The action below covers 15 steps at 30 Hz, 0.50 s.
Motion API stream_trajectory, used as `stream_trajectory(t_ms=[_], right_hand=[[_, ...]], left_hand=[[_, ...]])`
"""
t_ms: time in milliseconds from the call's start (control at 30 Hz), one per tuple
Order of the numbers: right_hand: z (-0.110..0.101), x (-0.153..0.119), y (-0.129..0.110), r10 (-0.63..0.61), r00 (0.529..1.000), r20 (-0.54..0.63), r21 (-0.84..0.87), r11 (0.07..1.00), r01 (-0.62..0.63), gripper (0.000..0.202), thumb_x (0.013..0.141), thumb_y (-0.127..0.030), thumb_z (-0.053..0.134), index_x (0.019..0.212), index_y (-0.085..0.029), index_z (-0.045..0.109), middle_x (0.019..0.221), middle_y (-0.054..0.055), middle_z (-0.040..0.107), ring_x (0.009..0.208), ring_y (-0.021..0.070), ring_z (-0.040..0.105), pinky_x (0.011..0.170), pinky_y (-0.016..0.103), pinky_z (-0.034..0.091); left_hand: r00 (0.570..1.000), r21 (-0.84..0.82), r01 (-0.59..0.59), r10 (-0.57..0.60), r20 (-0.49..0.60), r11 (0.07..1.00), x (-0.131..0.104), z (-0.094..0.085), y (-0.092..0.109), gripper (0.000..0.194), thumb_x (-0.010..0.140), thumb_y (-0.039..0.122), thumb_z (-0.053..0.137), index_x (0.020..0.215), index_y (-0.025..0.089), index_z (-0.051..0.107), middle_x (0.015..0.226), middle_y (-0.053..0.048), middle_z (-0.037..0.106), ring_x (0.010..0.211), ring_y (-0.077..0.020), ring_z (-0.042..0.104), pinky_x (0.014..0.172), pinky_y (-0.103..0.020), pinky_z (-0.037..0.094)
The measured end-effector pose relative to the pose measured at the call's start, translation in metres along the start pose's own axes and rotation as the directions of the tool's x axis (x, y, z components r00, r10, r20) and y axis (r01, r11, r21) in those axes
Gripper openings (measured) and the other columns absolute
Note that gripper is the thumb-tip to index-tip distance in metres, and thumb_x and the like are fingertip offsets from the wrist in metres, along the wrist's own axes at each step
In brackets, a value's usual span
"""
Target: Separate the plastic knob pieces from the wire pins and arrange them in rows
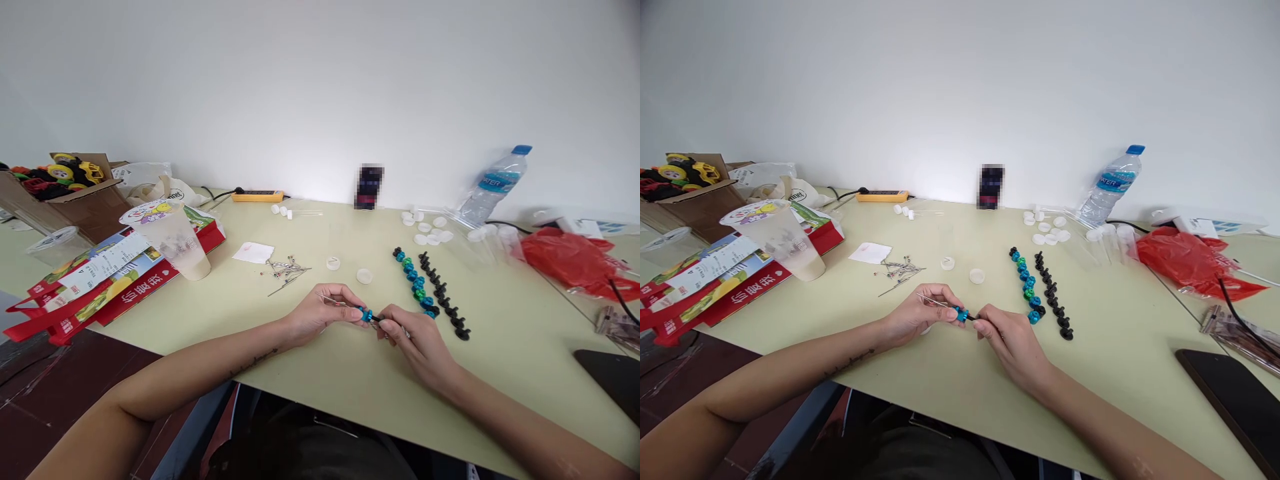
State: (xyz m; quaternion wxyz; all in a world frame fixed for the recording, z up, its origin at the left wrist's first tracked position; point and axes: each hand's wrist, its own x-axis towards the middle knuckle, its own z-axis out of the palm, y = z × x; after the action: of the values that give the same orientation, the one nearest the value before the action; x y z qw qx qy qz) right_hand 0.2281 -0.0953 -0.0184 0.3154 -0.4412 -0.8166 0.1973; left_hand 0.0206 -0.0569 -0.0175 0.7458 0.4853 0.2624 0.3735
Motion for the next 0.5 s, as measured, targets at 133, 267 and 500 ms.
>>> stream_trajectory(t_ms=[133,267,500], right_hand=[[0.0032,-0.0024,0.0032,0.059,0.996,-0.073,0.024,0.998,-0.057,0.018,0.092,-0.037,0.048,0.102,-0.022,0.050,0.061,-0.004,0.052,0.054,0.0114,0.050,0.052,0.023,0.039],[0.0032,-0.0020,0.0032,0.046,0.997,-0.069,0.009,0.999,-0.045,0.017,0.093,-0.035,0.047,0.101,-0.022,0.052,0.063,-0.003,0.053,0.056,0.0118,0.050,0.053,0.023,0.038],[-0.0018,0.0035,-0.0037,0.028,1.000,0.007,-0.004,1.000,-0.028,0.029,0.097,-0.034,0.037,0.075,-0.020,0.051,0.062,-0.002,0.052,0.055,0.0107,0.048,0.054,0.024,0.036]], left_hand=[[1.000,-0.014,-0.002,0.002,-0.003,1.000,0.0008,-0.0025,-0.0012,0.026,0.066,0.025,0.078,0.085,0.013,0.065,0.083,-0.005,0.068,0.077,-0.0161,0.067,0.079,-0.030,0.049],[1.000,-0.009,-0.028,0.028,-0.002,1.000,0.0017,-0.0036,-0.0027,0.025,0.068,0.025,0.078,0.086,0.013,0.065,0.084,-0.005,0.068,0.079,-0.0156,0.066,0.084,-0.033,0.048],[1.000,-0.007,-0.015,0.015,0.013,1.000,0.0010,-0.0023,-0.0024,0.026,0.067,0.025,0.078,0.086,0.013,0.065,0.085,-0.004,0.068,0.079,-0.0165,0.067,0.084,-0.034,0.047]])
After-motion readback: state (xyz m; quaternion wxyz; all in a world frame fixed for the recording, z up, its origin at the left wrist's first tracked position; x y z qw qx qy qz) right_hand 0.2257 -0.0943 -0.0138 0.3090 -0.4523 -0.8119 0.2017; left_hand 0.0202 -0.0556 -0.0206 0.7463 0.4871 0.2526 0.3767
